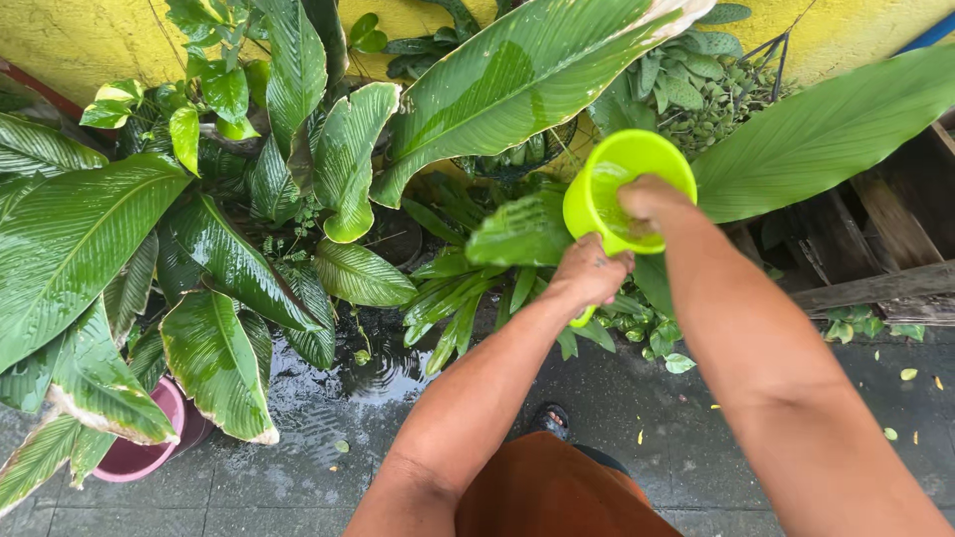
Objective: The person scoops water from buckets using a dipper and splashes the water onto various plants by hand.
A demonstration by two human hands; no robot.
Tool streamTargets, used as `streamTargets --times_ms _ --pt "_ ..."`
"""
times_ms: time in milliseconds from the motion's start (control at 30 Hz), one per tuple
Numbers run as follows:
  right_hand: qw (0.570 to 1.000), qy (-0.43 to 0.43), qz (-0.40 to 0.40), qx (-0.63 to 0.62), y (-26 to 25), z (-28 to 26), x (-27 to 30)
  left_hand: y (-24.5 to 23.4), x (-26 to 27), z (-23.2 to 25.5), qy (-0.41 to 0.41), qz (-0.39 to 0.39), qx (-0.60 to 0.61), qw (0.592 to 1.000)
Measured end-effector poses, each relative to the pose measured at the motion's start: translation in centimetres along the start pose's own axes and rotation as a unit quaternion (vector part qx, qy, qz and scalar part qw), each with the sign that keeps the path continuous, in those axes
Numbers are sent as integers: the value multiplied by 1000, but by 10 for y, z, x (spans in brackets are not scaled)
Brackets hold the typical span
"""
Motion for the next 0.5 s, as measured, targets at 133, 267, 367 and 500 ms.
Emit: streamTargets --times_ms 133,267,367,500 --pt "850 70 -102 -511 -4 -58 19 5 -6 -13 -47 -24 106 993" --pt "740 -352 -261 -510 -101 -196 96 -4 -7 -19 -80 -6 104 991" --pt "870 -350 -54 -342 -117 -191 98 -7 2 -14 -99 -3 105 990" --pt "986 -147 35 67 -64 -90 50 -12 14 1 -59 7 45 997"
Point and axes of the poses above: each hand's wrist, its own x-axis away from the middle knuckle, its own y-axis out of the palm, z = x × y, the point moved 6 cm from there along -x, towards the middle knuckle, and after that the axes turned 4 degrees about z, right-handed, at the moved point
